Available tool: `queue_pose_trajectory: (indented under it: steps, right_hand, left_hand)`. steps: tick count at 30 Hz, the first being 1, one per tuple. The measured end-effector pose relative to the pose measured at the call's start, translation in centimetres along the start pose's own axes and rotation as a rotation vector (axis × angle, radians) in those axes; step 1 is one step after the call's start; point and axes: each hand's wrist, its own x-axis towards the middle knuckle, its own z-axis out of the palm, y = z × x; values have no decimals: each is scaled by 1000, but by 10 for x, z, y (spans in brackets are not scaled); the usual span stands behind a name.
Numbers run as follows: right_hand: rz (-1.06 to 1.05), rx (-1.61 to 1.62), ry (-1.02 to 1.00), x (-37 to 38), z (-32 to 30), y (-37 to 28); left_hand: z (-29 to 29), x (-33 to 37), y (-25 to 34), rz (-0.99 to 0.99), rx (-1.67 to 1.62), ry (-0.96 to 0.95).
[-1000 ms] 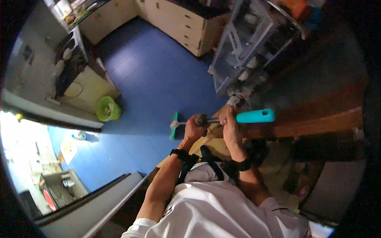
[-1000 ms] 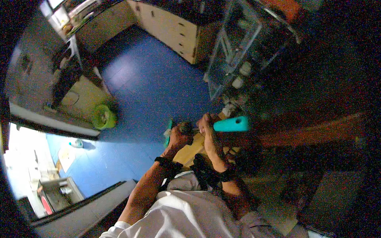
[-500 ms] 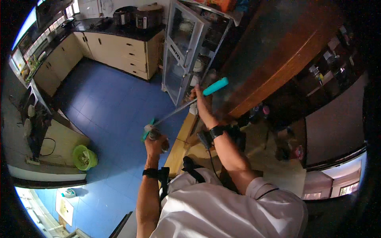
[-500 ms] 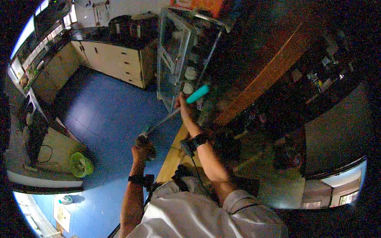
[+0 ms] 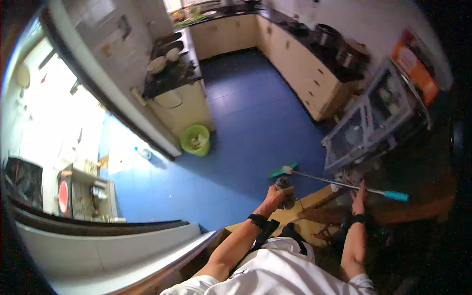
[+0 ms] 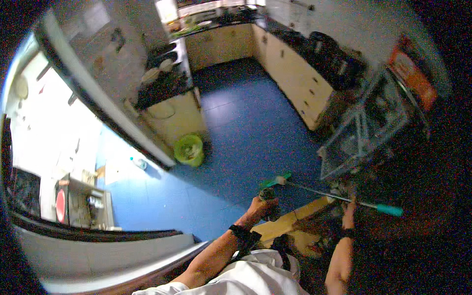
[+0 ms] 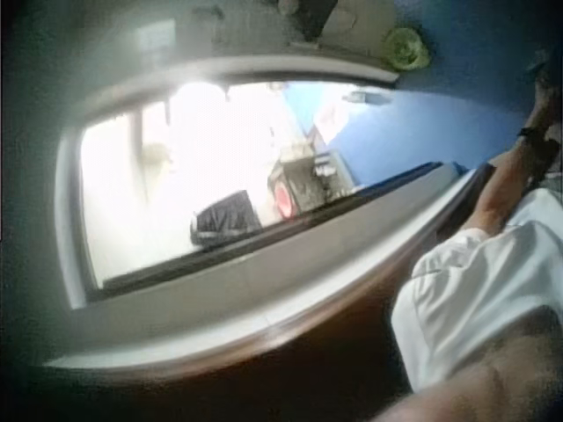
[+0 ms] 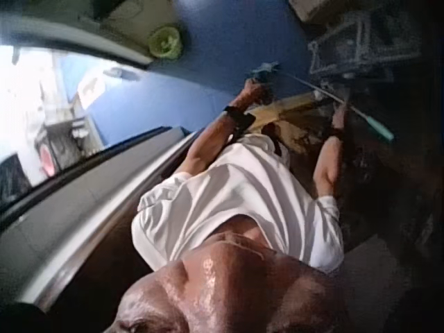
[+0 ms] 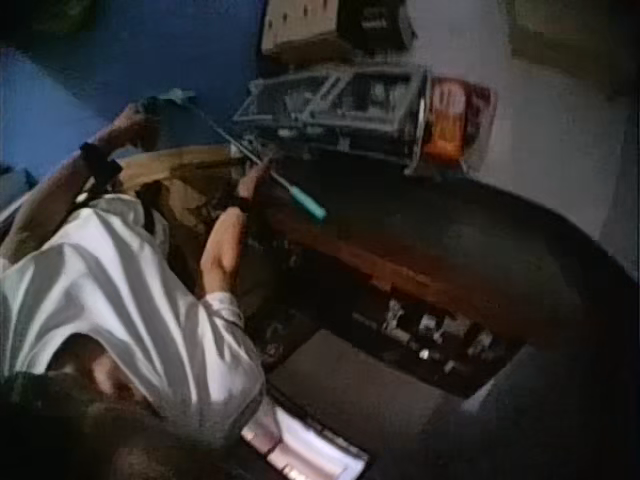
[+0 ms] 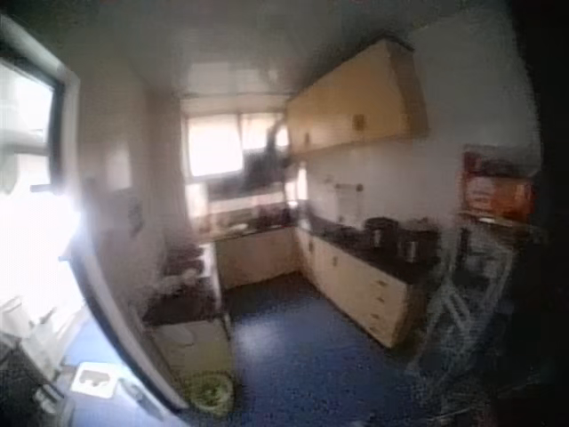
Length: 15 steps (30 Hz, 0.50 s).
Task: Cleaning a small brush by rubbing it against a cup in a sink.
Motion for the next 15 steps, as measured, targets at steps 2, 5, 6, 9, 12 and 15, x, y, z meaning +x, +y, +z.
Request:
queue_pose_trajectory:
  steps: [2,5,6,9,12,15]
  right_hand:
    - [-35,75,-77,22,-12,27]
    - [88,83,55,34,30,48]
    - [346,201,-107,55,1,69]
    - [555,250,-701,72,35,105]
    - [467,-186,-668,-35,225,78]
    - [335,-320,-1081,-122,350,19]
  left_hand:
    - [-23,6,-6,17,-172,-39]
    - [-69,-6,9,111,-437,64]
    - [-69,-10,20,156,-534,88]
    - [-94,-26,44,176,-671,109]
    - [-141,-57,51,269,-655,300]
    - [-158,-52,36,357,-749,397]
